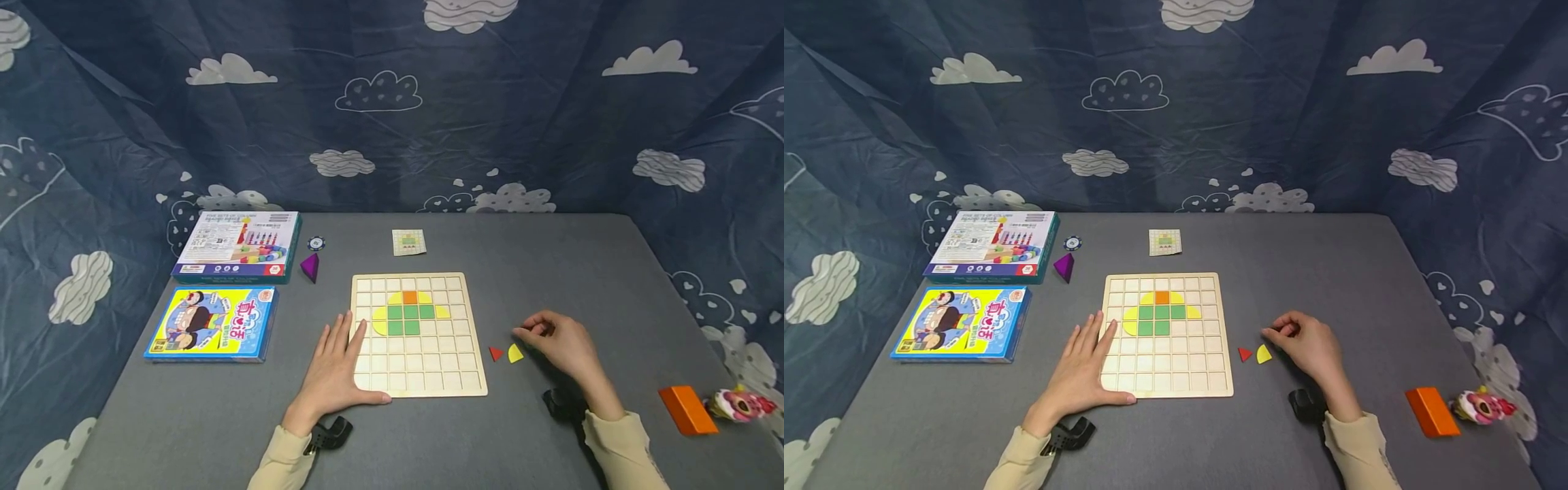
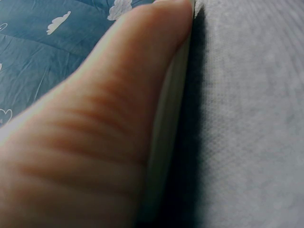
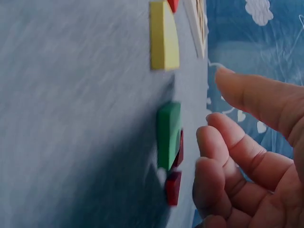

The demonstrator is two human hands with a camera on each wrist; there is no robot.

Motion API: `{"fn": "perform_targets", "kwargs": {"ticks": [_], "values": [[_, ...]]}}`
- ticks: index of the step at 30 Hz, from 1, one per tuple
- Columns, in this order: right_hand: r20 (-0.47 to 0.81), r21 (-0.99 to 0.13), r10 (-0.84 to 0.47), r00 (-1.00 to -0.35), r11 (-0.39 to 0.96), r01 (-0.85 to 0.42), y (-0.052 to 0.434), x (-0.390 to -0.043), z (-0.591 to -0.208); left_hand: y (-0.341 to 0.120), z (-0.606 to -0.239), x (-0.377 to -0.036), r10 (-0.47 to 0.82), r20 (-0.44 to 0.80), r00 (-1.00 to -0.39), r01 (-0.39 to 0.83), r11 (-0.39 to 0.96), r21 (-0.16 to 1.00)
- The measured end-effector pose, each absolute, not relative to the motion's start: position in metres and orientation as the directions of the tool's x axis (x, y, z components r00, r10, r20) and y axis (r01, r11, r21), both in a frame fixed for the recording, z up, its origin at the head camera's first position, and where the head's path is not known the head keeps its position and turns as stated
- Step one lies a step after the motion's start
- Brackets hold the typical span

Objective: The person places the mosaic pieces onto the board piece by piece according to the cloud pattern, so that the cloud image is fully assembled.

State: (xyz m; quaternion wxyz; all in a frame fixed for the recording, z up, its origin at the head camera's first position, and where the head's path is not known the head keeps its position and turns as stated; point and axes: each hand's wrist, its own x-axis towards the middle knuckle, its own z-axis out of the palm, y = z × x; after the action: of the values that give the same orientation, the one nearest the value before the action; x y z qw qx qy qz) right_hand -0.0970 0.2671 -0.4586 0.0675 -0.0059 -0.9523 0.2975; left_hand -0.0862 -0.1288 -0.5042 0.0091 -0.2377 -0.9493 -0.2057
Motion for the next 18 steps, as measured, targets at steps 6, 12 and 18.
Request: {"fn": "perform_targets", "kwargs": {"ticks": [6, 12, 18], "values": [[0.033, -0.521, 0.094, -0.995, 0.851, 0.063, 0.2766, -0.0910, -0.4579, -0.1286, -0.5043, -0.0867, 0.447, 0.098, -0.889, 0.448, 0.806, 0.386], [-0.037, -0.492, 0.133, -0.990, 0.860, 0.134, 0.2789, -0.0884, -0.4581, -0.1286, -0.5035, -0.0867, 0.446, 0.094, -0.890, 0.445, 0.806, 0.389], [-0.071, -0.486, 0.156, -0.985, 0.857, 0.171, 0.2776, -0.0885, -0.4587, -0.1286, -0.5036, -0.0867, 0.446, 0.098, -0.890, 0.447, 0.807, 0.387]]}}
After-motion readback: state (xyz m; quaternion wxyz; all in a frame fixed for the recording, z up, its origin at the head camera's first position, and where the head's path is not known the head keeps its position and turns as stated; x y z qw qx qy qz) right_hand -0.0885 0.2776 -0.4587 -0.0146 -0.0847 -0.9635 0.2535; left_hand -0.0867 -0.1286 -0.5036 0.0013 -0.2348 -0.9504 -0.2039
